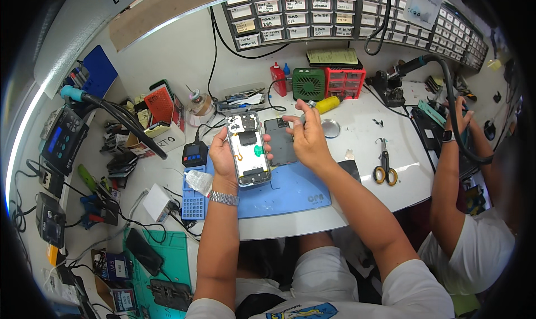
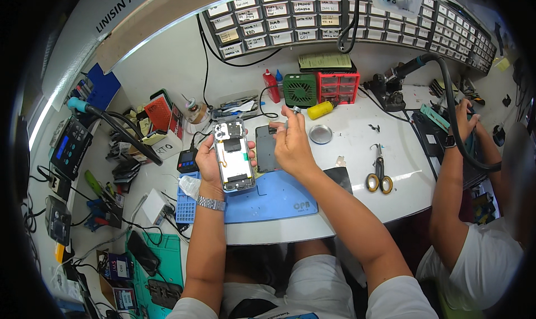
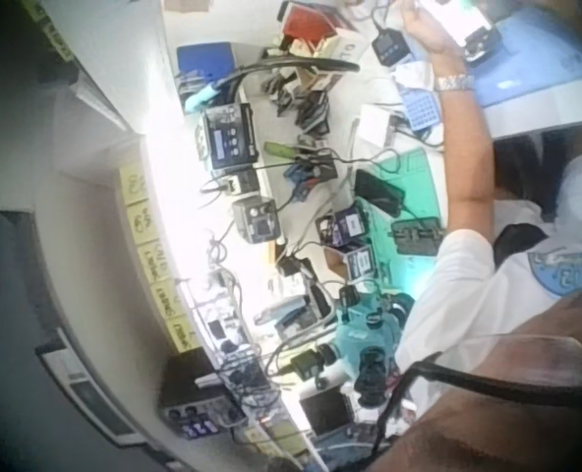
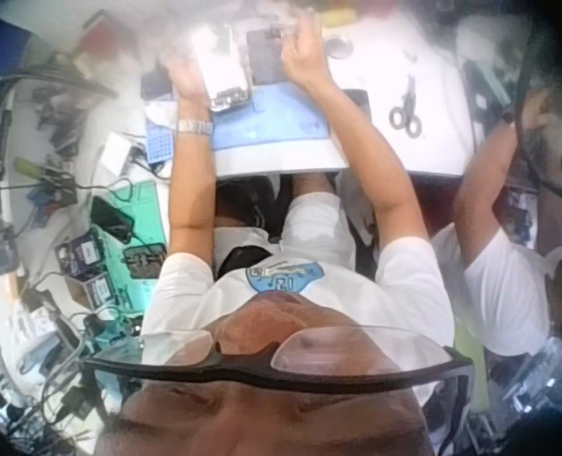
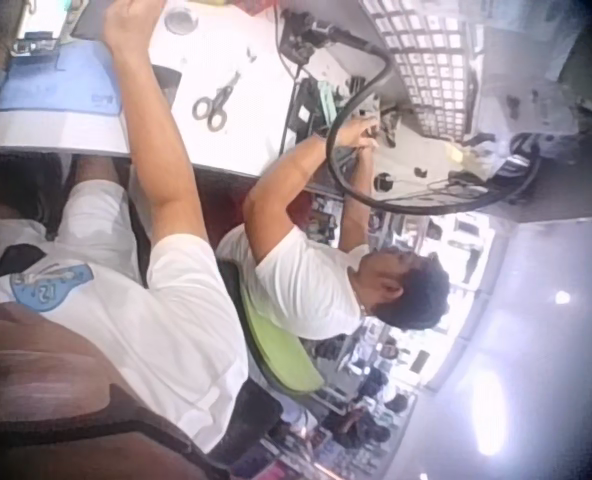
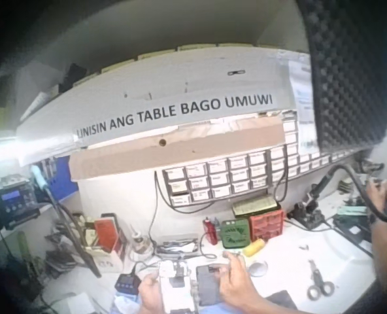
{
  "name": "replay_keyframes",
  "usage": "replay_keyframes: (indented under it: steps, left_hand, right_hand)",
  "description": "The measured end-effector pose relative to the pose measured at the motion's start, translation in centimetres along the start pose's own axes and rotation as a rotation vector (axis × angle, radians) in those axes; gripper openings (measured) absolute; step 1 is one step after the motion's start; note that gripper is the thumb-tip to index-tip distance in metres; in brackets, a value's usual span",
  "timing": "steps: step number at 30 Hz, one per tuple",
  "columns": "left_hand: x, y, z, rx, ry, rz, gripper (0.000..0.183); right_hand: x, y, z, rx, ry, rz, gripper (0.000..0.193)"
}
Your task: The person disassembles a smartphone, removes the back cover and internal components, and uses a screwdriver to manipulate parts. They then reassemble the phone, securing the back cover and testing the device.
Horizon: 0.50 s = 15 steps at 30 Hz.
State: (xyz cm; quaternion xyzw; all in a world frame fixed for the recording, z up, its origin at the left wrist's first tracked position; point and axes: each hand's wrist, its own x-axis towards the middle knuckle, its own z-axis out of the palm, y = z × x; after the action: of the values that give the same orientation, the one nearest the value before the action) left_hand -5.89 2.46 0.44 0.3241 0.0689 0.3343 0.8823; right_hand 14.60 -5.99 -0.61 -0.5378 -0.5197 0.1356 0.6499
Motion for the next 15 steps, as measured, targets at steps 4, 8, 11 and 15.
replay_keyframes:
  steps: [4,8,11,15]
  left_hand:
    - [0.0,-0.6,0.5,-0.010,-0.001,-0.061,0.079]
    - [0.1,-1.5,1.0,0.044,-0.011,-0.141,0.077]
    - [-0.1,-2.1,1.7,0.047,-0.023,-0.209,0.074]
    - [0.2,-3.0,2.5,0.039,-0.069,-0.314,0.074]
  right_hand:
    - [0.4,-0.9,-0.7,0.213,0.099,-0.055,0.045]
    - [0.1,-2.5,-0.6,0.406,0.128,-0.120,0.055]
    - [-0.1,-2.9,-0.4,0.479,0.144,-0.168,0.062]
    - [-0.1,-2.3,-0.8,0.455,0.175,-0.240,0.066]
